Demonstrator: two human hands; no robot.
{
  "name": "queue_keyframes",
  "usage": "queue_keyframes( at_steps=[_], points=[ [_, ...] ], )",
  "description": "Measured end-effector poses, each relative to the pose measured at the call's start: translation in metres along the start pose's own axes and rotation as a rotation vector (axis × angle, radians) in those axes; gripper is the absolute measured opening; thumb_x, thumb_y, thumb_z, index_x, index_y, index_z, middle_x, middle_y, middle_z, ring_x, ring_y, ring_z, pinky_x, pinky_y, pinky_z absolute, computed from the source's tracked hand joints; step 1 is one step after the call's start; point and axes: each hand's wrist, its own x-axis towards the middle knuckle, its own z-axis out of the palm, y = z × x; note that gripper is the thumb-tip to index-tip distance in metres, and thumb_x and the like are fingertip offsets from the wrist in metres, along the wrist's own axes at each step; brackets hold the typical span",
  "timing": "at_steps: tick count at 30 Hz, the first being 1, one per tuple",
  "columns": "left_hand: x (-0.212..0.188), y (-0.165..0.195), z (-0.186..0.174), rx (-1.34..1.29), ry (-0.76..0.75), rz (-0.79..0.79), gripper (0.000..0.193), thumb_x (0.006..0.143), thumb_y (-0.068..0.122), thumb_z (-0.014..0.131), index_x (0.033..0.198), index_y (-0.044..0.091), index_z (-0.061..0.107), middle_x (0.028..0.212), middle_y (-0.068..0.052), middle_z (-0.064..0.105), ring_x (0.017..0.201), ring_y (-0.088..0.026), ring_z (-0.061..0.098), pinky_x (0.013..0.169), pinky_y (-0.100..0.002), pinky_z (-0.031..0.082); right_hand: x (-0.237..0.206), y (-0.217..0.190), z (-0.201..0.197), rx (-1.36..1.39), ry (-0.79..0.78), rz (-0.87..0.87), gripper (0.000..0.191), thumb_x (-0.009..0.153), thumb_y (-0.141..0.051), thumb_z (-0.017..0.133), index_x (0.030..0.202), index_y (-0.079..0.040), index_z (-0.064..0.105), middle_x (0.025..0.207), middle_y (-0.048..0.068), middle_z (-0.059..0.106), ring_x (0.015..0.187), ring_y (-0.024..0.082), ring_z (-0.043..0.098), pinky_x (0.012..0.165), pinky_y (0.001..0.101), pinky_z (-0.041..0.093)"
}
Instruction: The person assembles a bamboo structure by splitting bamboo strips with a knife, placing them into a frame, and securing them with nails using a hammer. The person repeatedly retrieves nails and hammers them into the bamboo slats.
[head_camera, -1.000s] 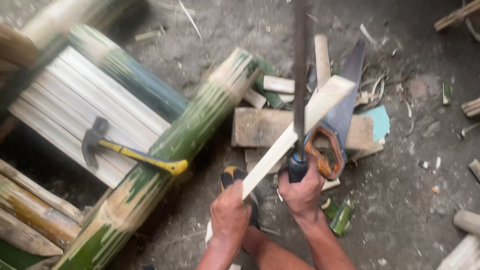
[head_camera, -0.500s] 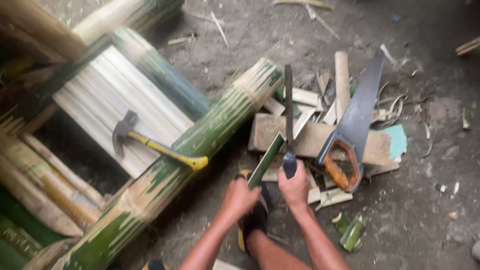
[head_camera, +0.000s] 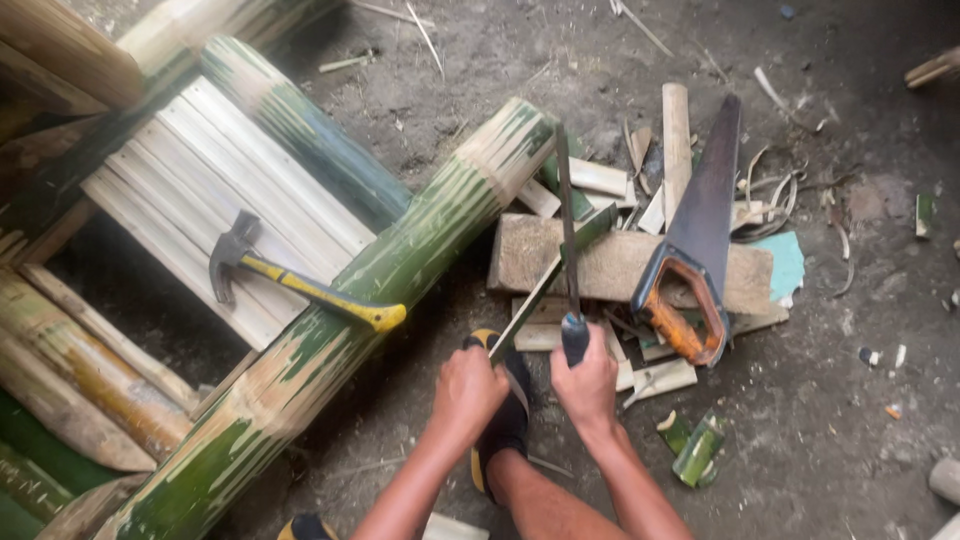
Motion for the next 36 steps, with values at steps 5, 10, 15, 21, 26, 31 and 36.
queue_keyframes(
  at_steps=[5,10,15,21,26,31,36],
  points=[
    [0.005,-0.01,0.014,0.105,-0.016,0.007,0.025,0.086,0.019,0.065,0.089,-0.004,0.076,0.088,-0.029,0.071,0.087,-0.045,0.072,0.085,-0.052,0.059,-0.007,0.002,-0.022,0.018,0.088,-0.102,0.034,0.087,-0.019,0.071,0.116,-0.003,0.059,0.078,0.02,0.072,0.07,0.033,0.075,0.064,0.044,0.058],
    [0.009,-0.011,0.009,0.108,0.033,0.021,0.025,0.085,0.022,0.068,0.088,-0.002,0.076,0.087,-0.028,0.071,0.086,-0.046,0.071,0.083,-0.054,0.057,0.013,0.022,-0.006,0.024,-0.18,0.131,0.033,0.089,-0.018,0.066,0.118,-0.005,0.058,0.079,0.018,0.07,0.066,0.032,0.071,0.059,0.0438,0.058],
    [0.014,-0.009,-0.008,-0.199,-0.231,-0.199,0.032,0.087,0.027,0.069,0.085,-0.004,0.074,0.081,-0.024,0.075,0.08,-0.041,0.077,0.077,-0.051,0.062,0.015,0.037,0.012,-0.07,-0.088,0.05,0.039,0.083,-0.018,0.07,0.118,-0.003,0.061,0.079,0.017,0.07,0.07,0.03,0.071,0.065,0.0448,0.056],
    [-0.002,-0.009,-0.03,-0.281,-0.292,-0.165,0.041,0.092,0.04,0.061,0.093,0.0,0.069,0.085,-0.026,0.073,0.086,-0.041,0.075,0.08,-0.051,0.059,0.009,0.011,0.005,-0.04,-0.003,-0.135,0.069,0.079,-0.018,0.071,0.139,0.007,0.046,0.103,0.025,0.066,0.089,0.038,0.067,0.081,0.0496,0.052],
    [-0.041,-0.028,-0.086,-0.155,-0.169,-0.02,0.048,0.098,0.044,0.051,0.112,0.0,0.061,0.107,-0.029,0.069,0.102,-0.046,0.065,0.09,-0.055,0.051,0.01,-0.078,-0.006,-0.436,0.194,-0.647,0.065,0.08,-0.023,0.076,0.134,0.006,0.053,0.126,0.032,0.058,0.114,0.045,0.057,0.097,0.0507,0.045],
    [-0.102,-0.068,-0.17,0.036,-0.108,-0.103,0.051,0.096,0.044,0.053,0.119,-0.001,0.053,0.117,-0.027,0.063,0.104,-0.045,0.065,0.091,-0.053,0.052,-0.012,-0.182,0.019,0.087,-0.587,-0.46,0.048,0.092,-0.023,0.065,0.135,-0.002,0.055,0.128,0.017,0.061,0.116,0.034,0.063,0.102,0.0423,0.05],
    [-0.119,-0.123,-0.214,-0.268,0.243,-0.272,0.046,0.085,0.032,0.064,0.117,0.001,0.055,0.111,-0.019,0.069,0.097,-0.032,0.073,0.084,-0.047,0.058,-0.024,-0.243,0.101,-0.062,-0.687,-1.201,0.054,0.089,-0.016,0.07,0.134,0.004,0.049,0.136,0.025,0.05,0.124,0.043,0.048,0.108,0.0496,0.039]
  ],
)
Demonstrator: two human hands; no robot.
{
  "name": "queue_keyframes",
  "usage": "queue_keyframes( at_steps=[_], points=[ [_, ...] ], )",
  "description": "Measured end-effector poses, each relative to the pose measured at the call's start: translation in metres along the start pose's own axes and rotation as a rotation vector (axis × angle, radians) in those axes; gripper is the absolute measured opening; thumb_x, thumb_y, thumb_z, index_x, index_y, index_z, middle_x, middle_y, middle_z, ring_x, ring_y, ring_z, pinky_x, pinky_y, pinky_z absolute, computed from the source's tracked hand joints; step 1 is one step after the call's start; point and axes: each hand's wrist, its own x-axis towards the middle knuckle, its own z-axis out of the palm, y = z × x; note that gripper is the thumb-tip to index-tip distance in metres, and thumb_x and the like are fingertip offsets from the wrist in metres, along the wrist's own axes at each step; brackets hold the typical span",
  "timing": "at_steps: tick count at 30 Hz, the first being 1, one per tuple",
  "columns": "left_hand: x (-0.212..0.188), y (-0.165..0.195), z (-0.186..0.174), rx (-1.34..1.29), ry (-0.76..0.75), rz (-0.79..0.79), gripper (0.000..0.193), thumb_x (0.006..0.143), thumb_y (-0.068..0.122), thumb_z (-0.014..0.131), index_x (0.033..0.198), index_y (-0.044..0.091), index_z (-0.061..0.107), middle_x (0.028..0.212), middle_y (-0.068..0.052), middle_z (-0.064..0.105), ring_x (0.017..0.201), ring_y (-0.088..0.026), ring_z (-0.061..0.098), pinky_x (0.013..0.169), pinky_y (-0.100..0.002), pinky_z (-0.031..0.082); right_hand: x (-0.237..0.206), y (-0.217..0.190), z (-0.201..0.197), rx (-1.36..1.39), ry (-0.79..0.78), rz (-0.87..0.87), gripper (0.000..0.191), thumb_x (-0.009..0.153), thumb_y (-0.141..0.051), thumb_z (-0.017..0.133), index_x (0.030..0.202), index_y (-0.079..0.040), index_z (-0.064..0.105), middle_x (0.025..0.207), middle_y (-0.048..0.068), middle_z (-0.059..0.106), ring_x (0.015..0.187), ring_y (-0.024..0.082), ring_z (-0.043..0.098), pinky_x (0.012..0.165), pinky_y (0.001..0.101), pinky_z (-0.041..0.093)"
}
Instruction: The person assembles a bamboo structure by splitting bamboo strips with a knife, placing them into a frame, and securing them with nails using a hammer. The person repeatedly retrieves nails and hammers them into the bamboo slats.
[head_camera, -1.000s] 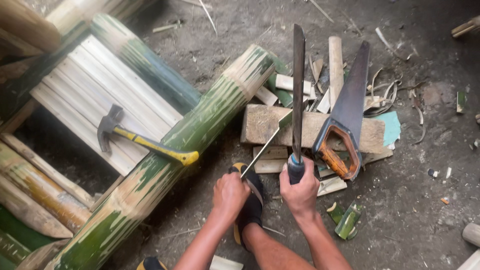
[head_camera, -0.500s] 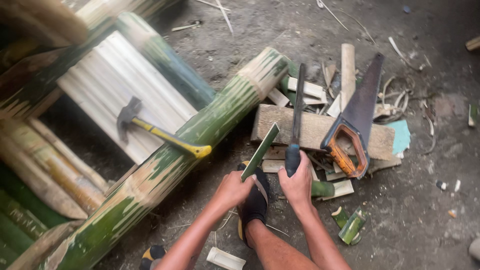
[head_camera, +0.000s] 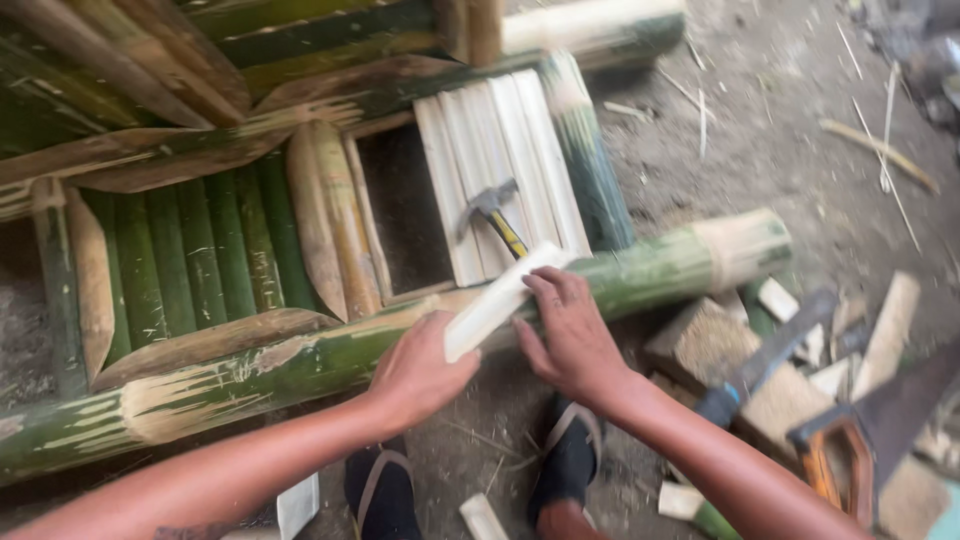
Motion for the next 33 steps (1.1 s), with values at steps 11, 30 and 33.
queue_keyframes(
  at_steps=[11,30,33],
  points=[
    [0.258,-0.083,0.014,-0.393,0.462,-0.34,0.091,0.078,0.062,0.078,0.129,-0.011,0.059,0.127,-0.032,0.071,0.119,-0.037,0.071,0.105,-0.044,0.056,0.11,0.061,0.075,-0.323,-0.271,0.447,0.059,0.093,-0.032,0.067,0.138,0.001,0.046,0.119,0.025,0.061,0.099,0.041,0.063,0.077,0.0514,0.051],
    [0.282,-0.105,0.032,-0.677,0.314,-0.144,0.103,0.092,0.062,0.058,0.156,-0.01,0.02,0.16,-0.032,0.03,0.15,-0.04,0.032,0.12,-0.044,0.031,0.089,0.008,0.038,0.268,-0.301,0.553,0.049,0.094,-0.03,0.061,0.132,0.0,0.059,0.073,0.006,0.061,0.058,0.014,0.052,0.05,0.0331,0.044],
    [0.281,-0.103,0.027,-0.63,0.342,-0.11,0.104,0.093,0.063,0.062,0.154,-0.011,0.021,0.158,-0.034,0.03,0.148,-0.041,0.033,0.119,-0.043,0.032,0.092,-0.003,0.04,0.48,-0.244,0.515,0.055,0.096,-0.036,0.052,0.141,-0.005,0.048,0.072,-0.002,0.064,0.053,0.008,0.057,0.044,0.0282,0.052]
  ],
)
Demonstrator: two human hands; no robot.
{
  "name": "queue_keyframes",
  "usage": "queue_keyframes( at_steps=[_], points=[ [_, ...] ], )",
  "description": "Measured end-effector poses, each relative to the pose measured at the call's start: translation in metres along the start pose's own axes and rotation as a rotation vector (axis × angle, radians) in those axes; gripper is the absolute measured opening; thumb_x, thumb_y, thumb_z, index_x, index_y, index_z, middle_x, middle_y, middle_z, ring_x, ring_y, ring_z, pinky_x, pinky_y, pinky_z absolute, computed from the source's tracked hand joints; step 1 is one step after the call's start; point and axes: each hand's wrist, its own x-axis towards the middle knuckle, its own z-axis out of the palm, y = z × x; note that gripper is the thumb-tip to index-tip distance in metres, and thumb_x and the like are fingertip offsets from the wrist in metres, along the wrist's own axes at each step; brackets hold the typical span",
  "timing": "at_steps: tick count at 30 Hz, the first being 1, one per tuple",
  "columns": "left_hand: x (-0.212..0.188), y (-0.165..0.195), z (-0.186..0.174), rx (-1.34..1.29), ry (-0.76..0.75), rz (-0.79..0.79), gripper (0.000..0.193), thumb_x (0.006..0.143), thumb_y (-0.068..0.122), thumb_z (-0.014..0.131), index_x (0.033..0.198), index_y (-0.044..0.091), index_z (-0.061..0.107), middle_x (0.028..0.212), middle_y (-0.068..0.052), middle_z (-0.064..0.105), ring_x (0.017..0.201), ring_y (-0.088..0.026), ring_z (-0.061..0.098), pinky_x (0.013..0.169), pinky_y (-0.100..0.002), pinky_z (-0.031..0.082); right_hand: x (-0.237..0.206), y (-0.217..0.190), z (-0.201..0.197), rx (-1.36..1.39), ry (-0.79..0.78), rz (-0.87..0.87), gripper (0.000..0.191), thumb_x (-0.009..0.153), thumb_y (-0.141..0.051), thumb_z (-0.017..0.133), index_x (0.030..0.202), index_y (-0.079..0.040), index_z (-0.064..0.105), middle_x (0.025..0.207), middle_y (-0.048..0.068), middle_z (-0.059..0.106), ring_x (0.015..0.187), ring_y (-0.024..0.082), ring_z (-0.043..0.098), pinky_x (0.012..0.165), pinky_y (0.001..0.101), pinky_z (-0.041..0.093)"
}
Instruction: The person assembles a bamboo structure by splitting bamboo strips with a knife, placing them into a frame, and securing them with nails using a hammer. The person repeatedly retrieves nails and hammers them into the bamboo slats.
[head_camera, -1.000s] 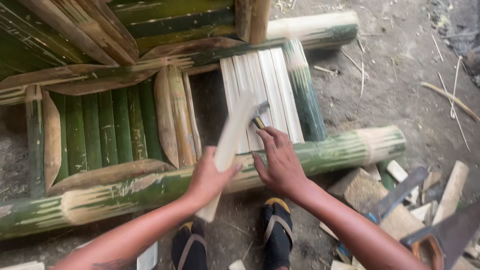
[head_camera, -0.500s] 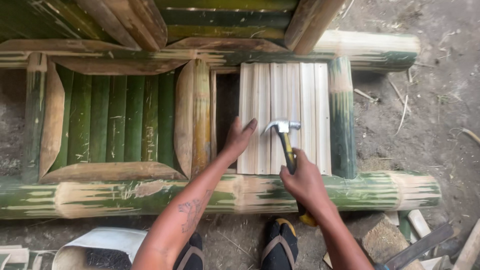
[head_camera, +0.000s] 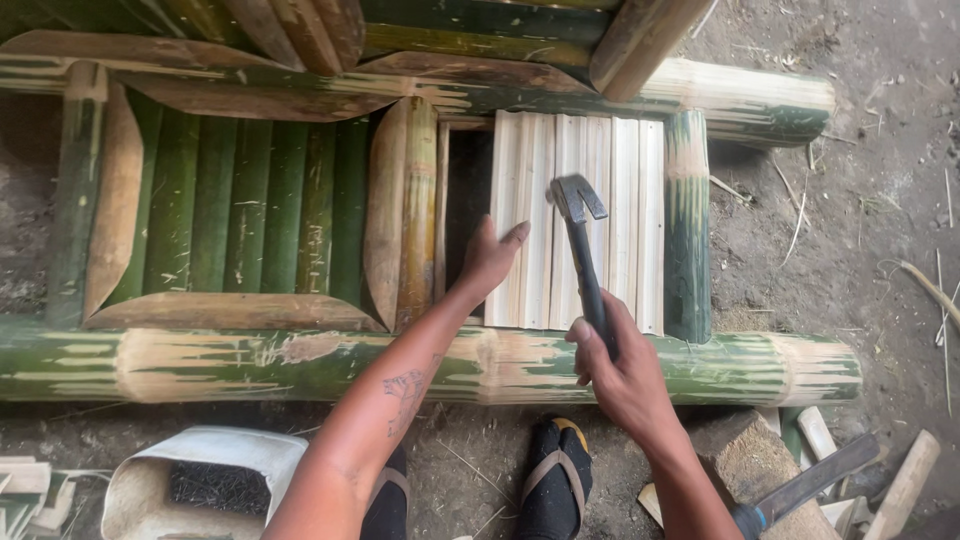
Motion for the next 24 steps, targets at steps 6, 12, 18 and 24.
queue_keyframes(
  at_steps=[6,12,18,24],
  points=[
    [-0.06,-0.003,-0.064,-0.096,0.358,0.233,0.049,0.096,0.032,0.067,0.132,0.001,0.056,0.115,-0.016,0.066,0.096,-0.024,0.067,0.086,-0.035,0.055,0.004,-0.028,0.041,0.019,-0.119,0.173,0.038,0.1,-0.034,0.054,0.118,-0.002,0.059,0.064,0.002,0.048,0.049,0.013,0.046,0.042,0.0323,0.039],
    [-0.231,-0.093,-0.215,-0.074,1.025,0.393,0.016,0.1,0.005,0.057,0.116,0.002,0.058,0.104,-0.008,0.063,0.096,-0.019,0.065,0.085,-0.034,0.056,-0.019,-0.035,0.146,0.083,-0.651,-0.313,0.037,0.111,-0.039,0.05,0.108,-0.003,0.057,0.068,-0.001,0.057,0.059,0.008,0.054,0.053,0.0299,0.047],
    [-0.322,-0.216,-0.27,0.259,0.896,-0.26,0.008,0.089,0.007,0.063,0.091,0.0,0.067,0.086,-0.022,0.072,0.084,-0.035,0.071,0.077,-0.045,0.055,-0.051,-0.044,0.25,-0.32,-0.742,-0.357,0.041,0.099,-0.042,0.058,0.1,-0.002,0.065,0.063,0.013,0.061,0.056,0.023,0.06,0.058,0.0395,0.051],
    [-0.295,-0.257,-0.244,0.517,0.412,-0.404,0.01,0.082,0.003,0.065,0.089,0.002,0.073,0.104,-0.023,0.072,0.1,-0.04,0.07,0.088,-0.049,0.057,-0.074,-0.065,0.273,-0.476,-0.81,-0.277,0.04,0.096,-0.042,0.058,0.106,-0.005,0.066,0.064,0.017,0.065,0.057,0.026,0.067,0.059,0.0416,0.052]
  ],
)
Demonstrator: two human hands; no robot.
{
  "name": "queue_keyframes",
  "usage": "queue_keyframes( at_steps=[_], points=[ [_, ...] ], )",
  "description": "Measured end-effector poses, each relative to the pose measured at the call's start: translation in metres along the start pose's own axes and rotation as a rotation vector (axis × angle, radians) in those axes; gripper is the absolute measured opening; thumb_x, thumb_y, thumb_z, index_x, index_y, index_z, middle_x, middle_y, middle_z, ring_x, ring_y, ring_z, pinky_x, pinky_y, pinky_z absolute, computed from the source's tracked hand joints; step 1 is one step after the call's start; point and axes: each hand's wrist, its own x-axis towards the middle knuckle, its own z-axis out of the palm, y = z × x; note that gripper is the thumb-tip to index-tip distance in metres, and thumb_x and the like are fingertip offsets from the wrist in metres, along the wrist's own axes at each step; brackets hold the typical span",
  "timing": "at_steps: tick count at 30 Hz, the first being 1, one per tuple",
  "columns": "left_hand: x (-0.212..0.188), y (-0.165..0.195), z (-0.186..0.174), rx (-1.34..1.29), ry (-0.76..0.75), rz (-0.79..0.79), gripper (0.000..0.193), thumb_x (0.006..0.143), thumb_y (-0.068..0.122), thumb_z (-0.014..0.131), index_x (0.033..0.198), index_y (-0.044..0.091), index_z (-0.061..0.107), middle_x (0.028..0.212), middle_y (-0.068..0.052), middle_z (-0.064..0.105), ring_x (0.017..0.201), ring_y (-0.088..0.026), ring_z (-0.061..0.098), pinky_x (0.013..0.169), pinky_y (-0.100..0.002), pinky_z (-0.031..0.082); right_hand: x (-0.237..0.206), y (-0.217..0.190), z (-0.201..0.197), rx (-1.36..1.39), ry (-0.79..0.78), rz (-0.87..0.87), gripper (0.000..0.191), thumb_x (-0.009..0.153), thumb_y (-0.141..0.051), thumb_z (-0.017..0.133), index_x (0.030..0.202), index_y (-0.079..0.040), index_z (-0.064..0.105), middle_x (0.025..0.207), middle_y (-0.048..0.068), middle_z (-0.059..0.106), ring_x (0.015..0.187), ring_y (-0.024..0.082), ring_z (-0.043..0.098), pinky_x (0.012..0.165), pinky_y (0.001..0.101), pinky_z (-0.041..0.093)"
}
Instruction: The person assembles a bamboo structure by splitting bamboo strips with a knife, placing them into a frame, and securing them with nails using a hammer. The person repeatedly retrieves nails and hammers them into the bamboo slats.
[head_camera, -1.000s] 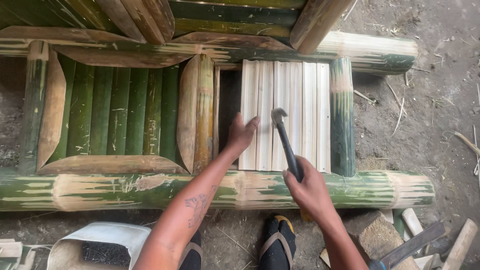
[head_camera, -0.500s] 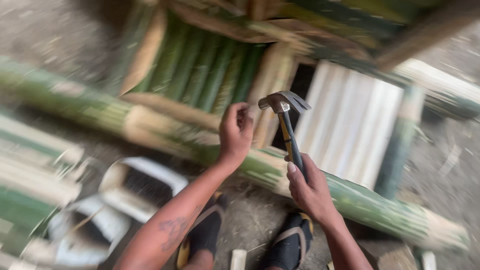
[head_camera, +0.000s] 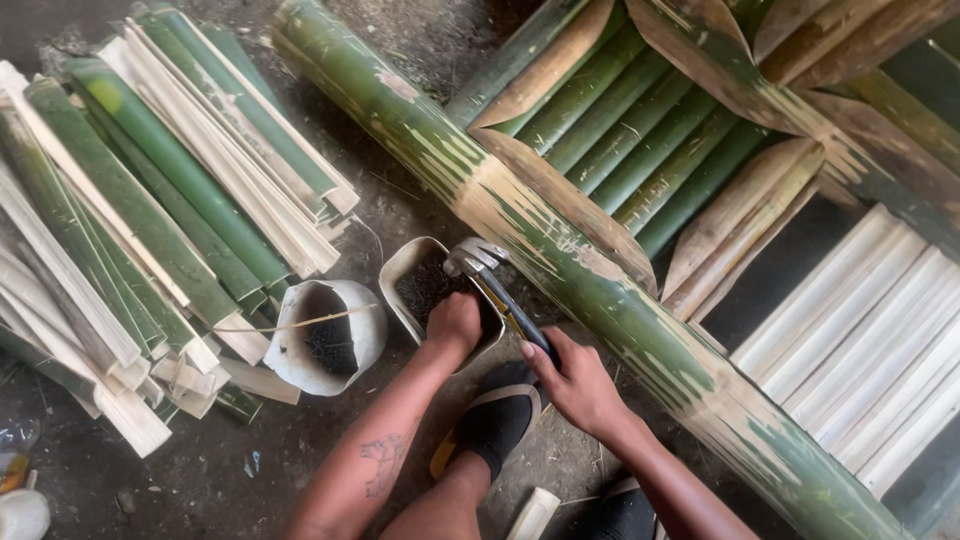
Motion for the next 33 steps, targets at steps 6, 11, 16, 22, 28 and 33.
queue_keyframes(
  at_steps=[6,11,16,22,28,33],
  points=[
    [-0.025,0.004,-0.062,-0.295,-0.05,-0.15,0.017,0.096,0.014,0.064,0.087,0.004,0.075,0.095,-0.015,0.079,0.088,-0.027,0.078,0.086,-0.043,0.057,-0.013,0.004,-0.001,0.06,-0.017,-0.001,0.042,0.099,-0.044,0.055,0.097,-0.003,0.065,0.064,0.012,0.066,0.054,0.022,0.063,0.055,0.0407,0.051],
    [-0.04,0.019,-0.105,-0.322,-0.041,-0.182,0.026,0.09,0.03,0.075,0.091,0.004,0.074,0.091,-0.015,0.077,0.084,-0.027,0.076,0.083,-0.043,0.056,-0.018,0.004,0.006,0.062,-0.028,0.044,0.042,0.099,-0.045,0.055,0.098,-0.004,0.064,0.06,0.011,0.062,0.052,0.018,0.058,0.053,0.0394,0.049],
    [-0.038,0.031,-0.119,-0.43,-0.093,-0.168,0.024,0.096,0.023,0.072,0.097,-0.001,0.072,0.085,-0.015,0.077,0.072,-0.023,0.073,0.067,-0.039,0.058,-0.024,0.005,-0.005,0.167,-0.033,0.116,0.039,0.099,-0.042,0.056,0.096,-0.004,0.064,0.061,0.007,0.059,0.052,0.016,0.054,0.05,0.0374,0.047],
    [0.002,0.117,-0.113,-0.701,-0.224,0.241,0.019,0.086,0.014,0.078,0.096,-0.003,0.075,0.076,-0.01,0.076,0.057,-0.011,0.066,0.053,-0.03,0.054,-0.068,0.033,-0.068,0.215,0.227,0.128,0.03,0.099,-0.034,0.056,0.104,-0.005,0.059,0.059,0.003,0.057,0.05,0.013,0.055,0.049,0.0335,0.047],
    [0.057,0.272,-0.069,-0.565,-0.291,0.647,0.02,0.087,0.01,0.075,0.104,0.001,0.077,0.08,-0.012,0.079,0.066,-0.013,0.073,0.064,-0.031,0.058,-0.107,0.093,-0.128,0.65,0.576,0.067,0.034,0.103,-0.032,0.05,0.116,-0.002,0.059,0.068,-0.002,0.05,0.053,0.01,0.048,0.048,0.0295,0.047],
    [0.11,0.415,0.004,-0.543,-0.056,0.918,0.019,0.088,0.011,0.072,0.106,0.006,0.078,0.088,-0.014,0.078,0.078,-0.024,0.076,0.073,-0.036,0.058,-0.11,0.16,-0.167,0.724,0.812,0.332,0.035,0.103,-0.033,0.047,0.11,0.0,0.059,0.062,-0.002,0.046,0.044,0.009,0.044,0.038,0.0284,0.041]
  ],
)
